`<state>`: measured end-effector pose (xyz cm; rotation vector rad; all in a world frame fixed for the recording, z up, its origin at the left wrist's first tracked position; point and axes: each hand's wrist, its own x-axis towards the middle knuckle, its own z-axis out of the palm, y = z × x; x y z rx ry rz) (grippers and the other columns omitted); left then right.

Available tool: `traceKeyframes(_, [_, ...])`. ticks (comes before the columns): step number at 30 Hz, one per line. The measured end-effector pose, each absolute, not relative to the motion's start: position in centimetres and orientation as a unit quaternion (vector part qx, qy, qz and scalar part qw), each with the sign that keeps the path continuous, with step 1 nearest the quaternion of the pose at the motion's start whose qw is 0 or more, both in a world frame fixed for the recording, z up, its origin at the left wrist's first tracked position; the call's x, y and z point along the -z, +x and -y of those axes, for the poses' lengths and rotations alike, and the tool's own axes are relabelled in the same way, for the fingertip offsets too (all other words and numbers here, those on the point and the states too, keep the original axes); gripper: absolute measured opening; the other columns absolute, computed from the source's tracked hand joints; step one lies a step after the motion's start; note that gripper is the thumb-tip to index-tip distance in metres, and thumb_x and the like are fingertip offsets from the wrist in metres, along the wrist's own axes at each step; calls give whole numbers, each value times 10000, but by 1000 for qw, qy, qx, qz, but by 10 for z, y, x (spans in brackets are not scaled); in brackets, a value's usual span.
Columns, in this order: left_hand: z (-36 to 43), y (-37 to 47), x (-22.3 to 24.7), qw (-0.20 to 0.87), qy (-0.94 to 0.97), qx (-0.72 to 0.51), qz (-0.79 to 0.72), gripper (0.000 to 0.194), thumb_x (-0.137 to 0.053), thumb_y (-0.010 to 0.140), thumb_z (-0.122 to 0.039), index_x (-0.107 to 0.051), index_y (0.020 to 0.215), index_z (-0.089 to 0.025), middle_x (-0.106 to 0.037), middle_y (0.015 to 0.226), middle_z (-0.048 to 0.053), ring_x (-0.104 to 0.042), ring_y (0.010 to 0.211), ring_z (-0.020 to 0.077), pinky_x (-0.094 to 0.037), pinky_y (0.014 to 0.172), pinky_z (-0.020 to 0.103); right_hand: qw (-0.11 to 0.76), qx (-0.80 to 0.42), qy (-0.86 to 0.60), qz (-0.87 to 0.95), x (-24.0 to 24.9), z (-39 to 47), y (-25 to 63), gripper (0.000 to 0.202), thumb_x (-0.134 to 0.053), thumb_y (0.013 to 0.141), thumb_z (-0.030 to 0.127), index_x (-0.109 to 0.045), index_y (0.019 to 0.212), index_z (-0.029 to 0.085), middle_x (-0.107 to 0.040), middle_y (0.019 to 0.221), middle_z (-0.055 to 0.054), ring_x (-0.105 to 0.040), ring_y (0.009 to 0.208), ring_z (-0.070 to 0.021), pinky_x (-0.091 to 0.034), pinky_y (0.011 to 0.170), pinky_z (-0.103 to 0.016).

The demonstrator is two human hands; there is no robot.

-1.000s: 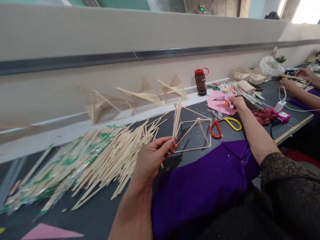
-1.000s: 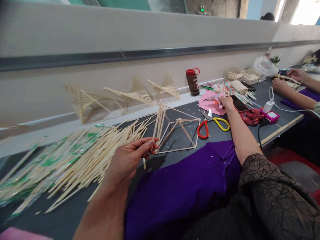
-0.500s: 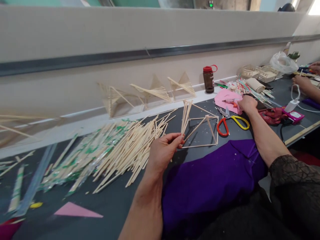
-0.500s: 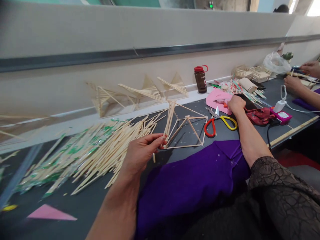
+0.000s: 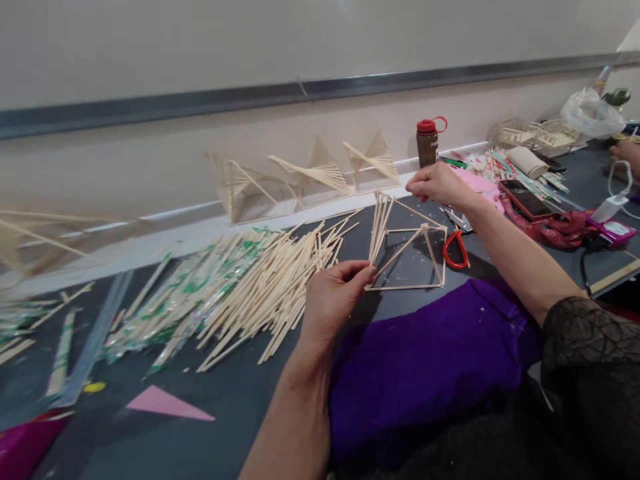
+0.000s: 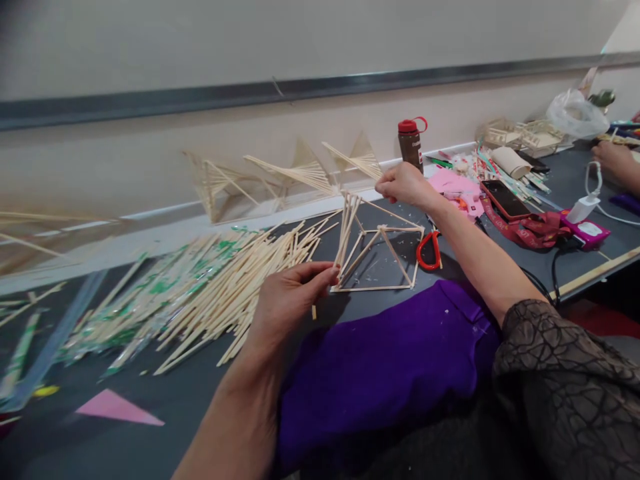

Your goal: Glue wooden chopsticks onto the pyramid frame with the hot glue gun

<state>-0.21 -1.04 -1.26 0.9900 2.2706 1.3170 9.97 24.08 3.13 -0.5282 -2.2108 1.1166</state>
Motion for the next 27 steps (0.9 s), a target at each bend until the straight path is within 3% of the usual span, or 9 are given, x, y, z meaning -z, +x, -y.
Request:
traceKeyframes(10, [10, -3, 21, 94, 358, -361, -856, 324, -638, 743, -436, -814, 919, -228, -760, 726, 13, -677, 627, 196, -496, 597, 275, 270, -475, -182, 817, -12, -233, 81, 253, -627, 895, 210, -642, 650, 145, -551, 603, 20, -464, 594, -94, -354, 595, -243])
traceKeyframes(17, [7, -6, 26, 97, 364, -367, -851, 345, -616, 772, -446, -809, 951, -223, -764, 728, 12, -688, 657, 192, -508, 615, 266, 266, -507, -156, 805, -11, -226, 80, 305, -599, 931, 216, -614, 635, 143, -457, 554, 47, -362, 553, -84, -282, 567, -242])
traceKeyframes(27, [3, -8, 31, 84, 378, -379, -840, 348, -612, 759, -427, -810, 945, -211, -790, 829, 37, -717, 745, 216, -530, 698, 313, 255, -520, -164, 799, -14, -218, 82, 349, -556, 960, 171, -606, 617, 130, -503, 579, 28, -405, 587, -84, -301, 587, -232])
